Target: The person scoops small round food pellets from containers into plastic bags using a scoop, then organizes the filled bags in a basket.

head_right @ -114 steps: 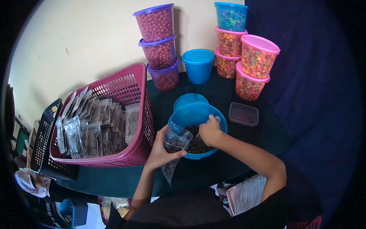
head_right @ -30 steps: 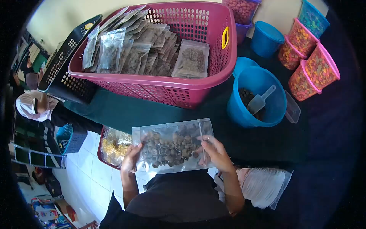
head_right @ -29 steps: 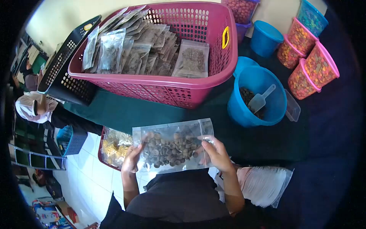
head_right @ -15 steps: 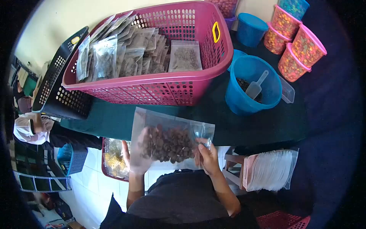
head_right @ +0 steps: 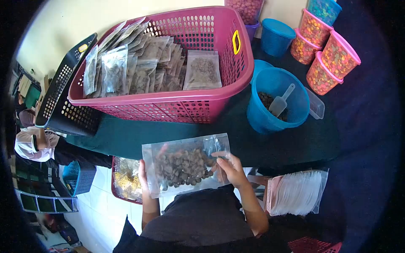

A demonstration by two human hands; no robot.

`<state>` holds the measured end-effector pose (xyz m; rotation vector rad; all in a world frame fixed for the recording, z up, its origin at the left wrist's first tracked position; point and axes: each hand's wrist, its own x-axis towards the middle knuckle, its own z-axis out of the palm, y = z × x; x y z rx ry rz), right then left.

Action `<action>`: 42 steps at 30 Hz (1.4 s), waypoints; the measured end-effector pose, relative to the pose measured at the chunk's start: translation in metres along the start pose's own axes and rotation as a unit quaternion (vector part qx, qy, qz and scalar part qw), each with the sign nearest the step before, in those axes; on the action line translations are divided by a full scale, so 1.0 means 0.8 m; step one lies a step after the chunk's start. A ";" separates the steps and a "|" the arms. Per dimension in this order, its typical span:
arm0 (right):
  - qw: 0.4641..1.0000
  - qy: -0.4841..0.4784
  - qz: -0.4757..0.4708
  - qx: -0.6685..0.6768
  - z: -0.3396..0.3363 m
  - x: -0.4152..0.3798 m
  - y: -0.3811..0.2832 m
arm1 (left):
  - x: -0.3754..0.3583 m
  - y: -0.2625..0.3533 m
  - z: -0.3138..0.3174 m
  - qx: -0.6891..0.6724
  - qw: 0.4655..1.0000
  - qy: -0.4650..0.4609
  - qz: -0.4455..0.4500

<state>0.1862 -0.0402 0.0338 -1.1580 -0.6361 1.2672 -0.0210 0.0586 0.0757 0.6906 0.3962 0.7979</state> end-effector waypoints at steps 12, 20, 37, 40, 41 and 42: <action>0.983 -0.137 0.093 -0.080 -0.080 0.010 -0.064 | 0.023 -0.037 -0.027 -0.043 0.995 0.047 -0.079; 0.975 -0.133 0.154 -0.094 -0.102 0.020 -0.065 | 0.029 -0.055 -0.003 -0.018 0.995 0.079 -0.050; 0.977 -0.127 0.131 -0.114 -0.103 0.019 -0.033 | 0.015 -0.065 -0.010 0.038 0.990 0.125 -0.054; 0.965 -0.170 0.172 -0.097 -0.099 0.016 -0.034 | 0.006 -0.065 -0.025 0.065 0.988 0.129 -0.055; 0.971 -0.152 0.169 -0.080 -0.094 0.014 -0.036 | 0.003 -0.065 -0.030 0.060 0.988 0.130 -0.063; 0.975 -0.134 0.166 -0.062 -0.089 0.013 -0.035 | 0.000 -0.064 -0.034 0.056 0.987 0.132 -0.072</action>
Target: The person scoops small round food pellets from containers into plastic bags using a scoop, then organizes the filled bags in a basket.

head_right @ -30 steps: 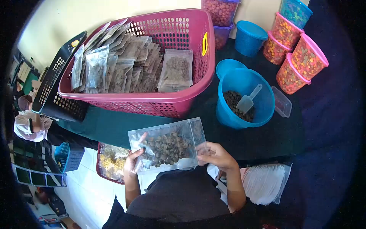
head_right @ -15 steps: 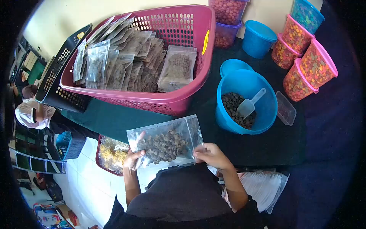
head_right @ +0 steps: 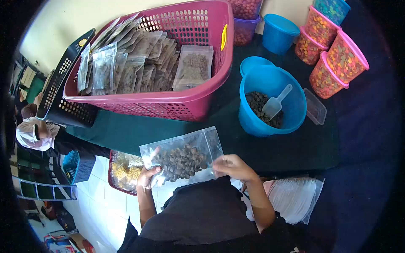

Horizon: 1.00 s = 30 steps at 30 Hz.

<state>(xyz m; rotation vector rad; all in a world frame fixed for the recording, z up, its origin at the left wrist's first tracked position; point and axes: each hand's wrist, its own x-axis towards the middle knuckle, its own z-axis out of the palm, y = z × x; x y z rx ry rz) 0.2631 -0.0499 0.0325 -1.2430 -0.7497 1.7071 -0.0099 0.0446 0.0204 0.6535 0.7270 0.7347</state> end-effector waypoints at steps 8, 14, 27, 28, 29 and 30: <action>0.999 0.042 -0.014 -0.005 0.034 0.006 0.025 | -0.009 0.012 -0.029 0.009 0.999 -0.028 -0.015; 0.994 0.084 -0.067 -0.028 0.065 0.013 0.052 | -0.017 0.028 -0.033 0.025 0.999 -0.018 -0.020; 0.989 0.130 -0.066 -0.001 0.079 0.009 0.059 | -0.018 0.030 -0.048 0.058 0.996 -0.062 -0.041; 0.989 0.131 -0.065 -0.002 0.080 0.009 0.058 | -0.017 0.030 -0.047 0.057 0.996 -0.062 -0.041; 0.988 0.137 -0.073 -0.006 0.082 0.008 0.056 | -0.017 0.030 -0.045 0.059 0.996 -0.061 -0.042; 0.986 0.143 -0.080 -0.010 0.082 0.007 0.055 | -0.016 0.029 -0.044 0.060 0.995 -0.060 -0.042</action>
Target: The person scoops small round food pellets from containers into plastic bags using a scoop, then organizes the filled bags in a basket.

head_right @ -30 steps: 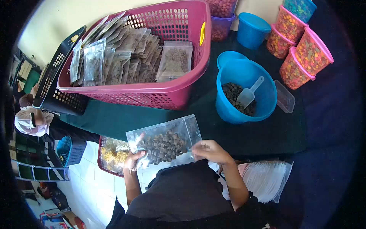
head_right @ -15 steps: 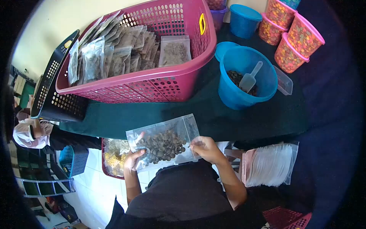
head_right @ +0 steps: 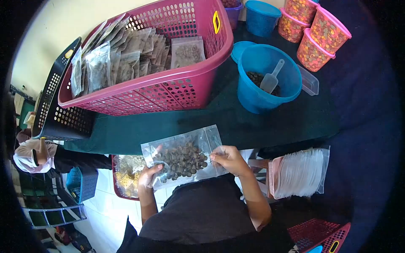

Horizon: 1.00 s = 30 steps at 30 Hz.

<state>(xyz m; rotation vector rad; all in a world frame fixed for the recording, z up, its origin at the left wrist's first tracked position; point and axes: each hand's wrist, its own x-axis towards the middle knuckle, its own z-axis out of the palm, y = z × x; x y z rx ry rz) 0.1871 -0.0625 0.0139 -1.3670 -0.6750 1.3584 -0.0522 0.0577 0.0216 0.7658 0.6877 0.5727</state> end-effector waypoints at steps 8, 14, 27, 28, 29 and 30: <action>0.998 -0.042 0.035 0.019 -0.024 0.005 -0.015 | 0.008 -0.007 0.006 -0.002 1.000 -0.004 0.001; 0.999 -0.029 0.003 0.024 -0.051 0.017 -0.018 | 0.021 -0.015 0.030 0.000 1.000 -0.017 -0.018; 0.999 -0.021 0.008 0.049 -0.099 0.035 -0.038 | 0.048 -0.035 0.065 -0.013 1.000 -0.004 -0.004; 0.998 -0.023 0.008 0.049 -0.102 0.039 -0.035 | 0.049 -0.036 0.067 -0.013 1.000 -0.002 -0.003; 0.999 -0.022 0.001 0.037 -0.105 0.042 -0.034 | 0.050 -0.037 0.069 -0.011 1.000 -0.011 0.000; 0.999 -0.021 -0.006 0.026 -0.106 0.045 -0.034 | 0.050 -0.038 0.070 -0.008 1.000 -0.020 0.003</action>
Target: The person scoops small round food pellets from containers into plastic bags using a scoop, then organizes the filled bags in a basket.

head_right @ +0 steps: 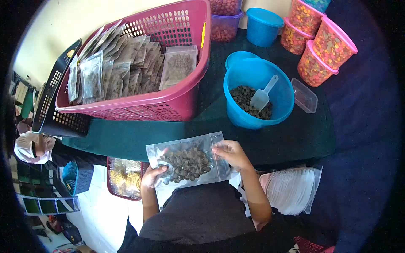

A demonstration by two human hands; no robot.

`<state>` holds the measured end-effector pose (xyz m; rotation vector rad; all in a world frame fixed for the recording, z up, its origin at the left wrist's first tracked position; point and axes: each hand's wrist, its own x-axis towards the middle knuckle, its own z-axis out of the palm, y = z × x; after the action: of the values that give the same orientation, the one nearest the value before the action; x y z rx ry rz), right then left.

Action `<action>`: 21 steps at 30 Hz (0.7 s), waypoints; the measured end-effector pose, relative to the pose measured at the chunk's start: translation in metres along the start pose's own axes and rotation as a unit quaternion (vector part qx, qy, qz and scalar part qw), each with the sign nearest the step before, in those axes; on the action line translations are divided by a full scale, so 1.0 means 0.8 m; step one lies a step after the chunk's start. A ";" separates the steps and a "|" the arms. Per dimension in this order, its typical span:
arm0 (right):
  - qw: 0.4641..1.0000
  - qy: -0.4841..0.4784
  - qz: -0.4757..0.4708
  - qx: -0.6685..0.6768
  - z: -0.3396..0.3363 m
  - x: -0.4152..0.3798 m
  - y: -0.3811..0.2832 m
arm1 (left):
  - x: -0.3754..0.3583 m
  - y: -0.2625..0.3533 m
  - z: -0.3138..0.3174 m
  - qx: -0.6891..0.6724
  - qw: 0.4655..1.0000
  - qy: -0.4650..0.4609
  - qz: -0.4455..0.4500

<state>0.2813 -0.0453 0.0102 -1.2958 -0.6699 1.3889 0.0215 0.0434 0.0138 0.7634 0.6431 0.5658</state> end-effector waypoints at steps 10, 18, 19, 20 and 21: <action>0.999 -0.022 0.033 -0.030 0.000 0.005 -0.002 | -0.007 -0.007 -0.004 0.003 1.000 0.022 -0.016; 1.000 0.008 0.005 0.009 0.016 0.011 -0.003 | -0.009 -0.004 -0.011 -0.001 1.000 0.024 -0.013; 1.000 0.009 -0.017 -0.008 0.016 0.012 0.003 | -0.010 -0.005 -0.013 0.007 1.000 0.022 -0.017; 1.000 0.010 -0.017 -0.008 0.018 0.011 0.007 | -0.011 -0.006 -0.015 0.014 0.999 0.019 -0.021; 1.000 0.013 -0.013 -0.019 0.020 0.010 0.010 | -0.012 -0.005 -0.016 0.014 1.000 0.018 -0.021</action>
<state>0.2647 -0.0364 0.0041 -1.3290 -0.6960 1.3415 0.0065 0.0402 0.0066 0.7653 0.7005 0.5339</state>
